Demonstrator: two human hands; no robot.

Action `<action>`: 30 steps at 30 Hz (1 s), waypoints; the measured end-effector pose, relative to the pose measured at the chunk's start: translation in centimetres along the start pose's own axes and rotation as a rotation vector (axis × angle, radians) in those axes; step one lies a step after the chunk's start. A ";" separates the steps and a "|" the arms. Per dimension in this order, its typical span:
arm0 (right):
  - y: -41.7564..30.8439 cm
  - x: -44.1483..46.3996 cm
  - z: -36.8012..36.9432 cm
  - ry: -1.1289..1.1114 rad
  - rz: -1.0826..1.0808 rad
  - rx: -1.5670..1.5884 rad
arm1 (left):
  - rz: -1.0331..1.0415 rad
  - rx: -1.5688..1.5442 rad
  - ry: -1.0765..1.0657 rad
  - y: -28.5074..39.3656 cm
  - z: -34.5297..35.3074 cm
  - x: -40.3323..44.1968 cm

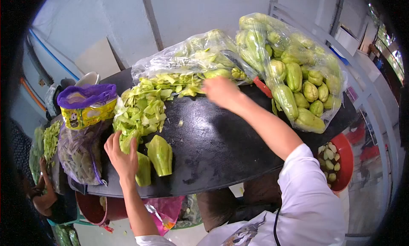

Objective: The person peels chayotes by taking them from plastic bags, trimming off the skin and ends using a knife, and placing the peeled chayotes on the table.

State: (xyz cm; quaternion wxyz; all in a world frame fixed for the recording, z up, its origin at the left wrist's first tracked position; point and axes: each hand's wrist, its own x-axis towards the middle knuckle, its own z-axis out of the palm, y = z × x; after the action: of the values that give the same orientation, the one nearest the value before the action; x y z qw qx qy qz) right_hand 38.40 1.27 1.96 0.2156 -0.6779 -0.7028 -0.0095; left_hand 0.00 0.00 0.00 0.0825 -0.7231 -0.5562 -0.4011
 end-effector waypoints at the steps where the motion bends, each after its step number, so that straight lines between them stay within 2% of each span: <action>1: 2.5 -1.1 -0.5 0.093 0.051 -0.023 | 0.091 -0.063 -0.030 1.6 -0.1 1.1; 2: 4.1 -2.2 -1.6 0.121 0.121 -0.055 | 0.183 -0.127 -0.062 3.6 0.0 2.3; 3: 6.7 -4.7 -4.1 0.098 0.208 -0.142 | 0.132 -0.280 -0.213 8.3 1.9 1.4; 5: 8.4 -6.6 -4.6 0.123 0.285 -0.272 | 0.234 -0.417 -0.444 12.7 4.5 4.0; 7: 9.8 -8.1 -3.3 0.207 0.260 -0.299 | 0.271 -0.497 -0.603 15.8 10.0 6.1; 8: 10.4 -8.7 -2.9 0.288 0.232 -0.329 | 0.228 -0.490 -0.674 17.5 12.6 6.9; 11: 11.4 -8.9 -0.3 0.222 0.284 -0.359 | 0.155 -0.257 -0.755 20.7 19.3 9.3; 13: 11.5 -8.8 0.4 0.217 0.317 -0.282 | 0.106 -0.235 -0.728 21.3 22.7 10.3; 14: 12.3 -8.5 1.3 0.293 0.294 -0.347 | 0.106 -0.229 -0.725 21.5 23.9 10.8; 16: 13.2 -7.9 2.0 0.416 0.236 -0.490 | 0.156 -0.234 -0.403 22.9 24.0 12.0; 17: 13.8 -7.6 2.3 0.415 0.238 -0.479 | 0.233 -0.261 -0.418 23.2 23.9 13.1; 19: 13.8 -7.2 1.6 0.243 0.283 -0.381 | 0.297 -0.288 -0.421 25.0 22.7 14.9; 23: 14.7 -6.5 2.6 0.291 0.291 -0.410 | 0.430 -0.296 -0.341 27.6 23.3 18.3; 25: 14.5 -6.7 1.8 0.233 0.328 -0.350 | 0.590 -0.302 -0.264 28.5 24.4 19.4; 26: 14.4 -7.0 1.4 0.213 0.339 -0.205 | 0.613 -0.325 -0.236 28.8 24.9 20.0; 27: 14.2 -7.1 1.1 0.195 0.346 -0.061 | 0.612 -0.327 -0.239 29.3 24.9 20.4; 29: 14.0 -7.9 1.4 0.244 0.339 -0.020 | 0.334 -0.403 -0.510 29.9 25.0 20.7; 30: 12.8 -8.4 0.5 0.285 0.327 0.123 | 0.233 -0.348 -0.703 29.7 25.6 20.8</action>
State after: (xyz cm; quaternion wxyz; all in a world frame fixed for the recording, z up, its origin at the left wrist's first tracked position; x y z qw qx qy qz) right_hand 50.41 -5.49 -4.70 0.3523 -0.7602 -0.5453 -0.0274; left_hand 39.57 18.95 6.70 -0.1911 -0.8775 -0.3888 -0.2057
